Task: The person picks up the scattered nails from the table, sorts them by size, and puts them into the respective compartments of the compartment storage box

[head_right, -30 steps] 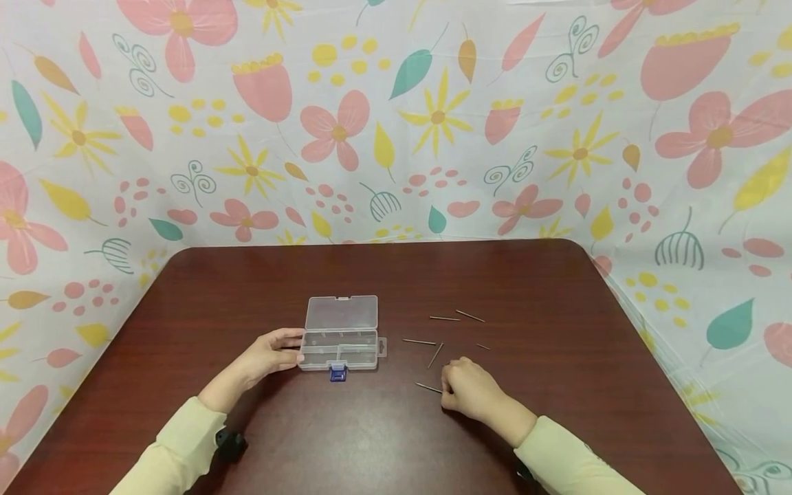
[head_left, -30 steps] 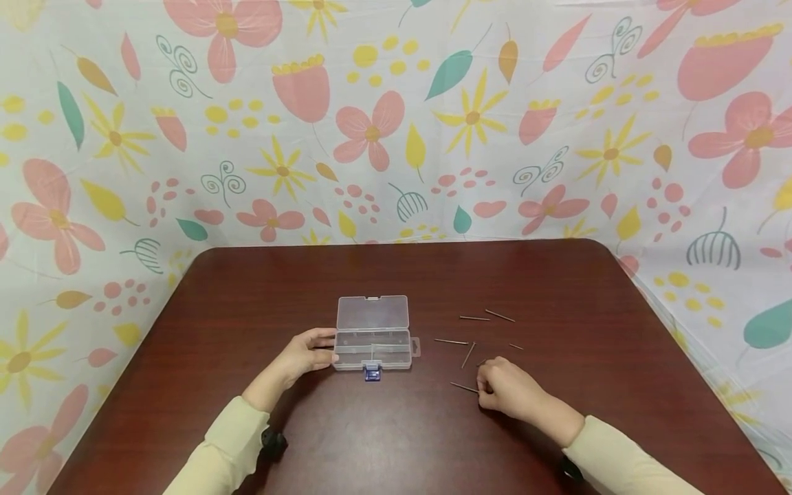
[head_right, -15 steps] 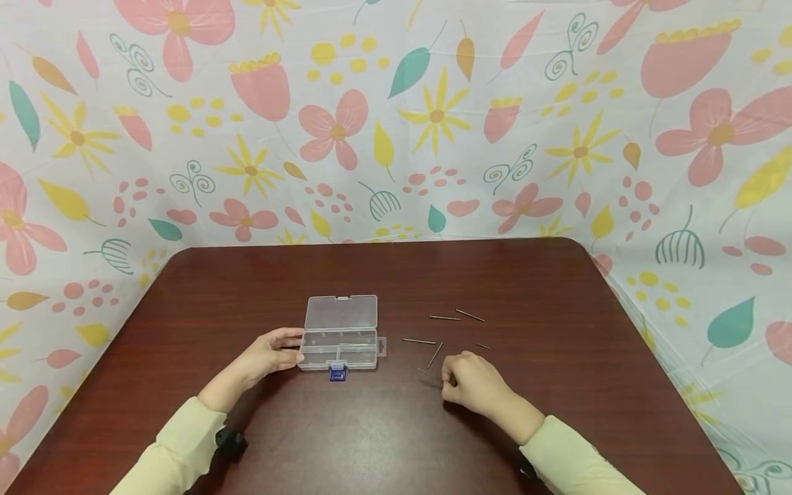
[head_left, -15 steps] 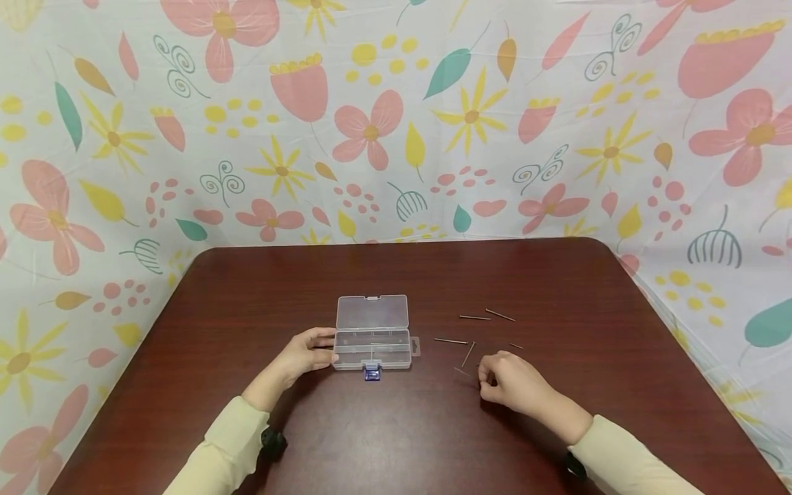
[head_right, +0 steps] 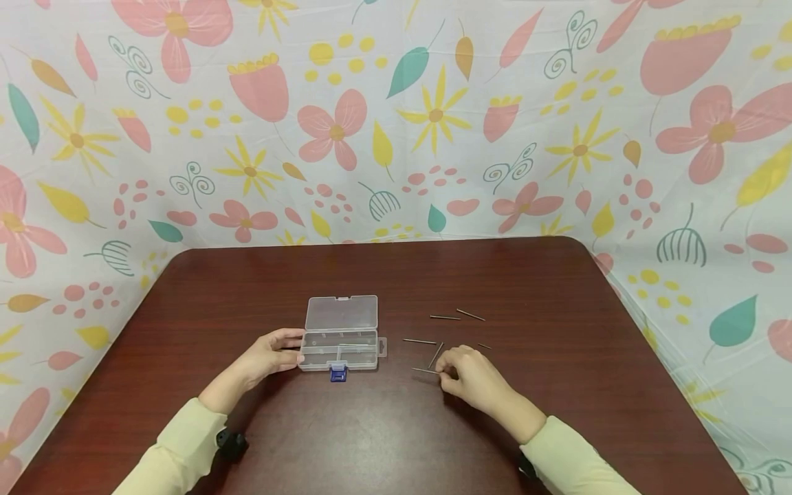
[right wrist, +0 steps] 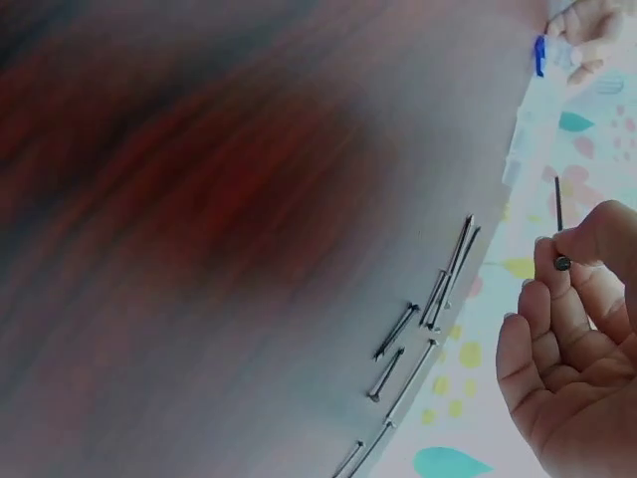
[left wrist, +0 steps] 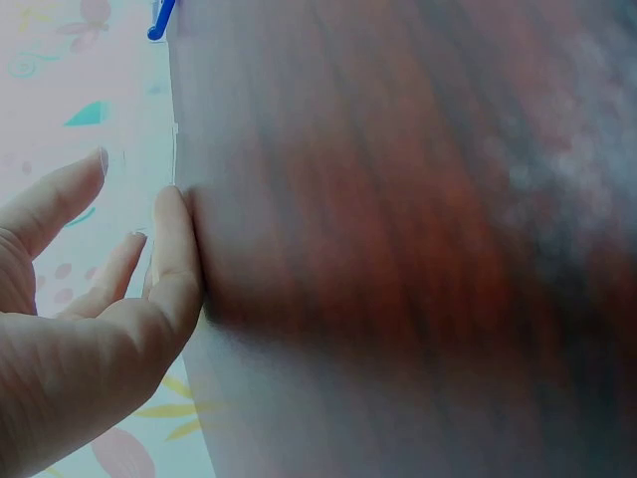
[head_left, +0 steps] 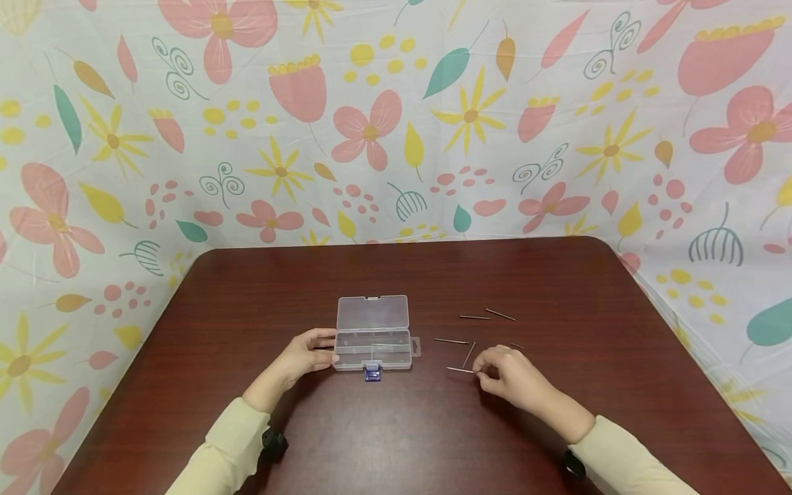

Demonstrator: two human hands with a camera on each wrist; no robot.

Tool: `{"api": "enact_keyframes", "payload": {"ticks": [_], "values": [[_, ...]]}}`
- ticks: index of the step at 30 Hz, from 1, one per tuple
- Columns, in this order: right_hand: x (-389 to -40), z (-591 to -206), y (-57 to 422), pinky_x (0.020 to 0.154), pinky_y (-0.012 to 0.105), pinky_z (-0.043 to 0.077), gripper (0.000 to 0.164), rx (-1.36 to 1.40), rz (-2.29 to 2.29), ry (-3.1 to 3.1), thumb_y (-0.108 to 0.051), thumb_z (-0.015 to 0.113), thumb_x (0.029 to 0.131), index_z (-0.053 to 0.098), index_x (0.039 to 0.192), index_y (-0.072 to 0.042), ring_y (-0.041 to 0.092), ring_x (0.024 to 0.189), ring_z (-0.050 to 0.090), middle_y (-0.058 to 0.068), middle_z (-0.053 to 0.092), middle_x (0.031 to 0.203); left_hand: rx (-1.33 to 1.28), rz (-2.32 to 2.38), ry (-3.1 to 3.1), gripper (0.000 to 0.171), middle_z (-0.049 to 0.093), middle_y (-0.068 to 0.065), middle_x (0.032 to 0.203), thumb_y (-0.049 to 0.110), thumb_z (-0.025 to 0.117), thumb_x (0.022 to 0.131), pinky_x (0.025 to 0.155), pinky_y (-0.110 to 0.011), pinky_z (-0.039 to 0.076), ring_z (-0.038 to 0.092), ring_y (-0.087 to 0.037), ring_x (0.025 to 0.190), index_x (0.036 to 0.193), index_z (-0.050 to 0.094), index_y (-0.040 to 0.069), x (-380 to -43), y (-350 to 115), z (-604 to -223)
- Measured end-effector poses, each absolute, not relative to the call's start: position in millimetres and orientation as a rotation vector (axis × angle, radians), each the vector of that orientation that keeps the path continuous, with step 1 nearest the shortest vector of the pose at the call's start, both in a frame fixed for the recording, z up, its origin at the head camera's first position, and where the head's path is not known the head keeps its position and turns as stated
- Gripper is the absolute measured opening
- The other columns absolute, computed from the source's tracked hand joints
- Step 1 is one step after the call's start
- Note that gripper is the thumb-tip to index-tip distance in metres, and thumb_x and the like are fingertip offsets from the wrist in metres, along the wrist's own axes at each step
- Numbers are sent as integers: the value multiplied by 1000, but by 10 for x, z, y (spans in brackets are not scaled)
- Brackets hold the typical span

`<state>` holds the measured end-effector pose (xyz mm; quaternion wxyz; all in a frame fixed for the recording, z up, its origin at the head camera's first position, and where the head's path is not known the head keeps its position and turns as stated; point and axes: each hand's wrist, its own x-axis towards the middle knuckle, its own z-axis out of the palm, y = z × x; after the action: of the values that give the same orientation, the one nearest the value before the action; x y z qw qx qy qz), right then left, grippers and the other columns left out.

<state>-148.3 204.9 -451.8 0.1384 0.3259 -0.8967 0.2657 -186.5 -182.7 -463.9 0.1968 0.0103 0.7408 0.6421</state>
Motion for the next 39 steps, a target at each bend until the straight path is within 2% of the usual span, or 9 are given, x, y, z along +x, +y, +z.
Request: {"api": "enact_keyframes", "payload": {"ticks": [7, 16, 26, 31, 39], "values": [[-1523, -4538, 2001, 62, 26, 51, 25, 975, 834, -2485, 8, 75, 65, 68, 76, -12, 10, 71, 60, -8, 66, 74, 26, 1801, 2070, 60, 45, -36, 132, -6, 63, 83, 82, -28, 53, 62, -11, 89, 137, 38, -11, -1864, -1834, -4641], [-1584, -4523, 1894, 65, 9, 48, 23, 936, 945, -2422, 11, 77, 65, 72, 78, -8, 9, 69, 64, -4, 69, 74, 21, 1818, 2059, 61, 45, -36, 131, -6, 64, 82, 80, -25, 53, 62, -7, 85, 137, 39, -11, -1873, -1849, -4649], [-1685, -4509, 1722, 58, 8, 47, 20, 845, 1011, -2427, 11, 76, 68, 73, 78, -6, 5, 66, 61, -1, 70, 76, 36, 1829, 2038, 60, 45, -37, 131, -7, 63, 82, 82, -26, 53, 63, -12, 90, 137, 38, -12, -1881, -1854, -4667], [-1764, -4490, 1644, 55, 13, 48, 16, 843, 1021, -2432, 9, 75, 70, 72, 79, -5, 8, 66, 61, 2, 69, 77, 30, 1821, 2048, 60, 47, -35, 130, -6, 63, 82, 82, -26, 54, 63, -13, 92, 137, 40, -11, -1888, -1864, -4671], [-1868, -4488, 1502, 62, 24, 55, 14, 855, 1025, -2421, 7, 75, 72, 72, 79, -4, 16, 72, 65, 4, 70, 77, 23, 1805, 2092, 59, 50, -34, 128, -5, 65, 81, 81, -24, 53, 62, -15, 94, 135, 43, -10, -1893, -1847, -4678]]}}
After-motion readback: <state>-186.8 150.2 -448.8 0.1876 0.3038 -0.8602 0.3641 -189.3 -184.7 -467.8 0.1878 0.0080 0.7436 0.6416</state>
